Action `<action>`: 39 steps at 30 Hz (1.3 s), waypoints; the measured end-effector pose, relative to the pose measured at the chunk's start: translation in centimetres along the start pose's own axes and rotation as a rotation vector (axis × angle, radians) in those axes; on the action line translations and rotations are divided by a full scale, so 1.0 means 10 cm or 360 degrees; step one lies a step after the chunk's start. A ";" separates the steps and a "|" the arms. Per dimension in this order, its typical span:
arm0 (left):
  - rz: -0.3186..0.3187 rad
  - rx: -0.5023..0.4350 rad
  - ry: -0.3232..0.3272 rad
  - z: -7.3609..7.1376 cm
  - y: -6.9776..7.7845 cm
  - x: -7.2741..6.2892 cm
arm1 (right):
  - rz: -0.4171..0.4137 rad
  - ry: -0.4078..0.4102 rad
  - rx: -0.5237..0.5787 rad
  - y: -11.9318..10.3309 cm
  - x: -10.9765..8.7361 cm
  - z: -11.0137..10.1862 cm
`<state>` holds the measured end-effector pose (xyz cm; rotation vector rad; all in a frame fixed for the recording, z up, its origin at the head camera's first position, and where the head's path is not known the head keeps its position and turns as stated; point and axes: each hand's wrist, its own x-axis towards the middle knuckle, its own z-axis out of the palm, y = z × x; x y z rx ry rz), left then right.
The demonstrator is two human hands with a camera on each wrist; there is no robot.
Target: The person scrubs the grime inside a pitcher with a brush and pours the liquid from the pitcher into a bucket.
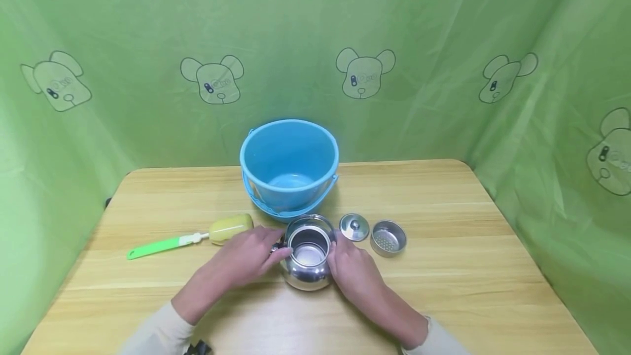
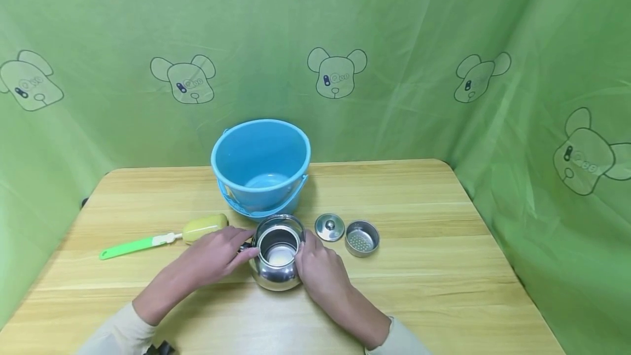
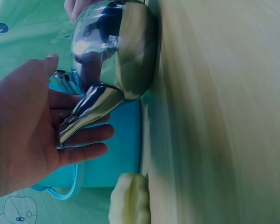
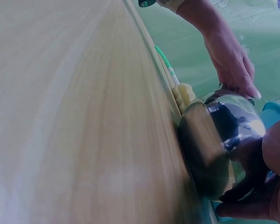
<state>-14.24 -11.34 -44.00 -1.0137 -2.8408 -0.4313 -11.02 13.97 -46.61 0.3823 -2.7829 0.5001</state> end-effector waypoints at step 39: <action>-0.0253 -0.0102 -0.0192 0.03 0.07 0.24 | 0.0479 -0.1028 0.0729 0.13 0.56 -0.36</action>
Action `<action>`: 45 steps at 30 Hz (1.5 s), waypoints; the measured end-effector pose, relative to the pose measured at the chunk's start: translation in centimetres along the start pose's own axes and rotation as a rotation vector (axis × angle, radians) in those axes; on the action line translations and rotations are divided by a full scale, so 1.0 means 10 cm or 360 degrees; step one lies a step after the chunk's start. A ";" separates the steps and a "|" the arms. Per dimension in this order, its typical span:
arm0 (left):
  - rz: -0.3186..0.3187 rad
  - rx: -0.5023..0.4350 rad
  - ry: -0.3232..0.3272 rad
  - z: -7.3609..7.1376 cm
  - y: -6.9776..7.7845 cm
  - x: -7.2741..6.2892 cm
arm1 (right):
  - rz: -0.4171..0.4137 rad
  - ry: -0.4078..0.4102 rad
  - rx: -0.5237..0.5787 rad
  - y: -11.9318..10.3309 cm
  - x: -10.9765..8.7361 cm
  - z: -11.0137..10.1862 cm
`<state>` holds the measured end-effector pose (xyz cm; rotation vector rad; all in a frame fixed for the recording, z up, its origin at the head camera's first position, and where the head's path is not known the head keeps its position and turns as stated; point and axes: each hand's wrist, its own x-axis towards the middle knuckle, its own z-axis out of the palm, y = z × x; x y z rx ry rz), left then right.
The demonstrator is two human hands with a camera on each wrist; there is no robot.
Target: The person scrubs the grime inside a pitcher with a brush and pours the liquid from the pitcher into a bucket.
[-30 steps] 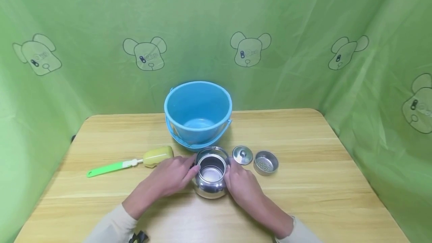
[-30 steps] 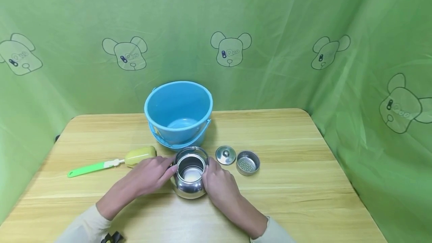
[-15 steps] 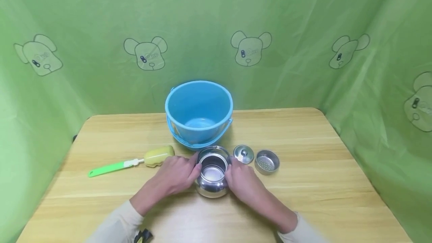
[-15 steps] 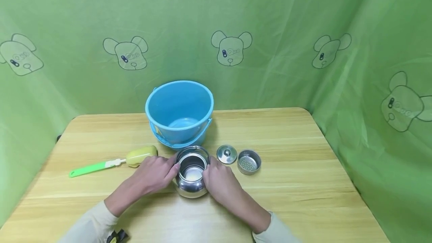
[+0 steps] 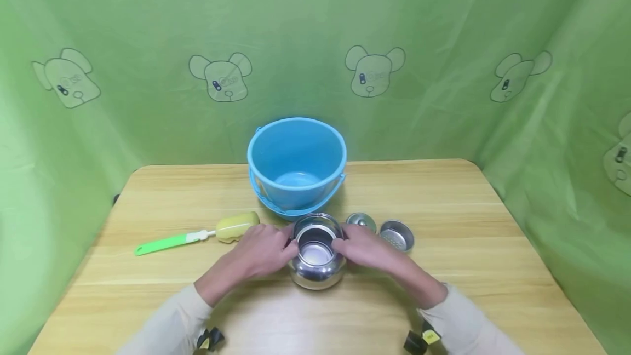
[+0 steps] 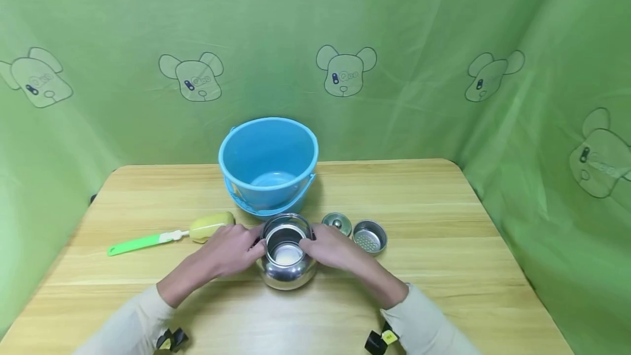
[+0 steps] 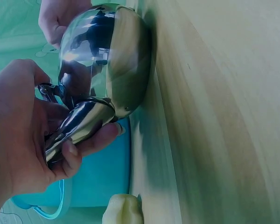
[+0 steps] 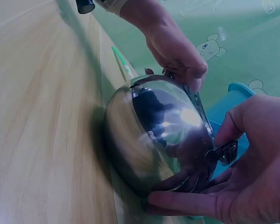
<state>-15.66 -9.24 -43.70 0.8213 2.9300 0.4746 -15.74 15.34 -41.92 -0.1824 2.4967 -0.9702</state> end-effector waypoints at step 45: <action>-0.0165 -0.0532 -0.0300 -1.39 0.46 -0.31 | -0.0249 -0.0424 0.0552 -0.71 -0.80 -0.78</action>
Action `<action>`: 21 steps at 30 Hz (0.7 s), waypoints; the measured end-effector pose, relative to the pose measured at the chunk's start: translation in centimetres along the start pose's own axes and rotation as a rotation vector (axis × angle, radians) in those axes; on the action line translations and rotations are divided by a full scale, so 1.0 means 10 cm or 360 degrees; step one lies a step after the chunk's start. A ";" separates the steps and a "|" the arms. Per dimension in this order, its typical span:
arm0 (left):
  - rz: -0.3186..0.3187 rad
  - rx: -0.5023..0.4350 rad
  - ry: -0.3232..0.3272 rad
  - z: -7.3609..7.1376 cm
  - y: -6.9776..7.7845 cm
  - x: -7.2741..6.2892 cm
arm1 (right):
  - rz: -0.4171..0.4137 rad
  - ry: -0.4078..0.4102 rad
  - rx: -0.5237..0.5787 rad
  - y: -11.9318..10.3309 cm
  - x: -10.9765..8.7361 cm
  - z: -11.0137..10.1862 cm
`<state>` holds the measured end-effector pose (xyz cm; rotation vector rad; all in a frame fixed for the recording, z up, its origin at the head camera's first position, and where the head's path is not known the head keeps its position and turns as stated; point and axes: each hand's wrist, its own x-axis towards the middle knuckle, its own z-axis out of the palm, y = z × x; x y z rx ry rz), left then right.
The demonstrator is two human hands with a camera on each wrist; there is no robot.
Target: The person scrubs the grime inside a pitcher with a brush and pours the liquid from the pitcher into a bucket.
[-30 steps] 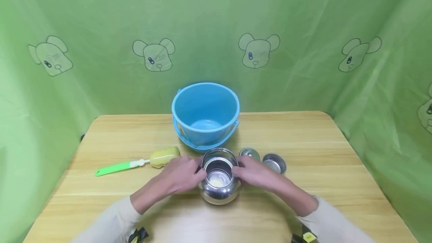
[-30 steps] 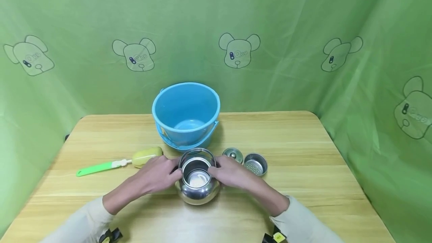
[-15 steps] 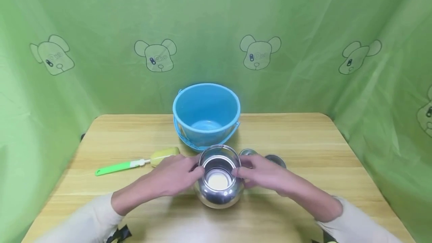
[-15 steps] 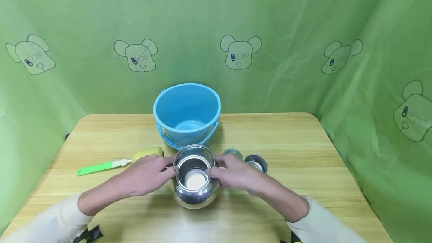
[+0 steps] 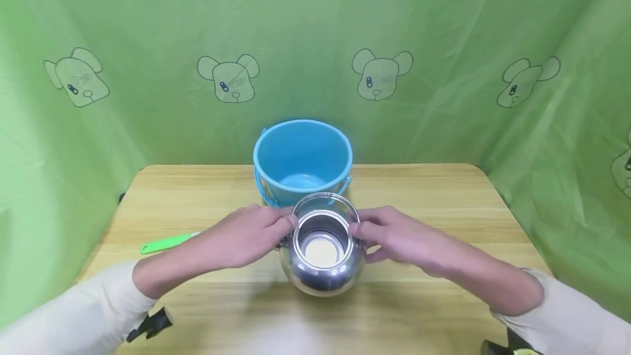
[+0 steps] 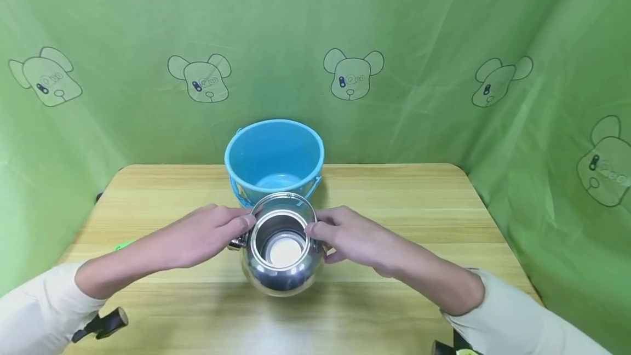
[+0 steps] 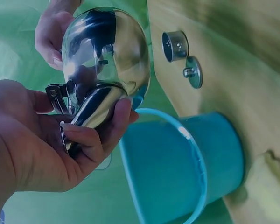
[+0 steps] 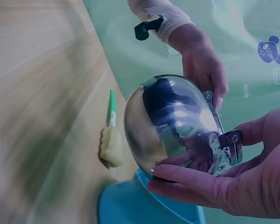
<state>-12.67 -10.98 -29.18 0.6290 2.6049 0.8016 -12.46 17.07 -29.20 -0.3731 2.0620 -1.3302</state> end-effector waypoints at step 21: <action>0.0079 -0.0055 0.0167 -0.75 0.19 0.17 | -0.0216 0.0208 -0.0210 -0.69 0.01 -0.37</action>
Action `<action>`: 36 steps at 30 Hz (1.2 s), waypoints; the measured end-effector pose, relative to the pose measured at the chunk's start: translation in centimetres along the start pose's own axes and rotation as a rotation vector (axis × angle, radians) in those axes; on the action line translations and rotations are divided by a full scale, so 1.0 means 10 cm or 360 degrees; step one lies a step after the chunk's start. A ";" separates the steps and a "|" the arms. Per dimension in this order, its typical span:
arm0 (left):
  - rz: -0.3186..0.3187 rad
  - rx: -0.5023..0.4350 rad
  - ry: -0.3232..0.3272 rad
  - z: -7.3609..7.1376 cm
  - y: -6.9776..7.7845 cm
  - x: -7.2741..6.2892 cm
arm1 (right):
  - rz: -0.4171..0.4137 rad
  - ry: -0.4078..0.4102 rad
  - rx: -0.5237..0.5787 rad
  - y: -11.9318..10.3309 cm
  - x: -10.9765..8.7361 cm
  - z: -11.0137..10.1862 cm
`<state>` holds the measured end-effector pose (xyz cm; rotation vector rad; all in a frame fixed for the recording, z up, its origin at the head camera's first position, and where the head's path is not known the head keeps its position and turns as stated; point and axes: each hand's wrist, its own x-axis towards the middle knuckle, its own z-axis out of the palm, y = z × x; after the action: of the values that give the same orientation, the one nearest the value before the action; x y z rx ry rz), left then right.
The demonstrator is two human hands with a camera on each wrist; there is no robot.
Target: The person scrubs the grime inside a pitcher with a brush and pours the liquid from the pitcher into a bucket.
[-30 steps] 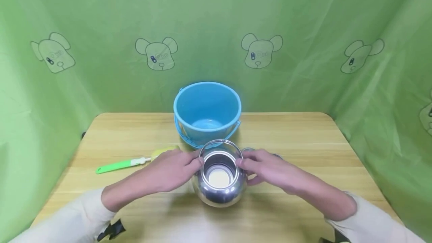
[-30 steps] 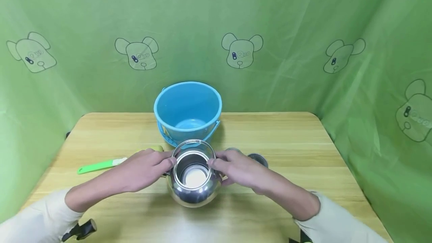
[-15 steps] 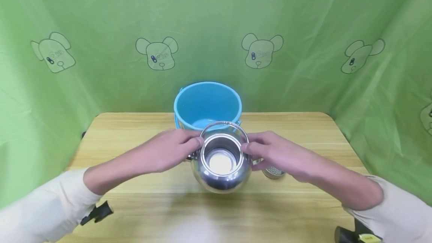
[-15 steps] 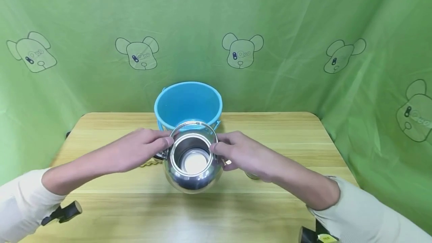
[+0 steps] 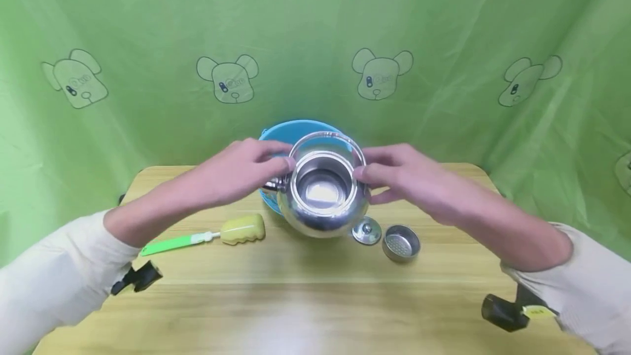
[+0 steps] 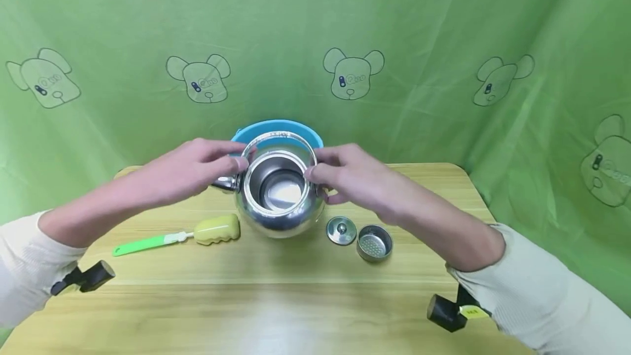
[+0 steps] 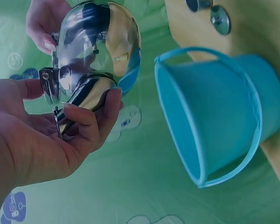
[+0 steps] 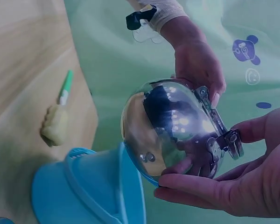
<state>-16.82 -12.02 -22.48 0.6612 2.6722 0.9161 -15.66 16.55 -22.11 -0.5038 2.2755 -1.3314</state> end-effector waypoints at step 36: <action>-0.0237 -0.0071 0.0119 -0.10 -0.65 0.93 | -0.0125 0.0311 0.0042 0.38 1.13 -0.31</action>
<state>-27.44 -12.55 -26.49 0.4193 2.7136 0.9742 -27.13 14.67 -26.37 -0.4769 2.4129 -1.5061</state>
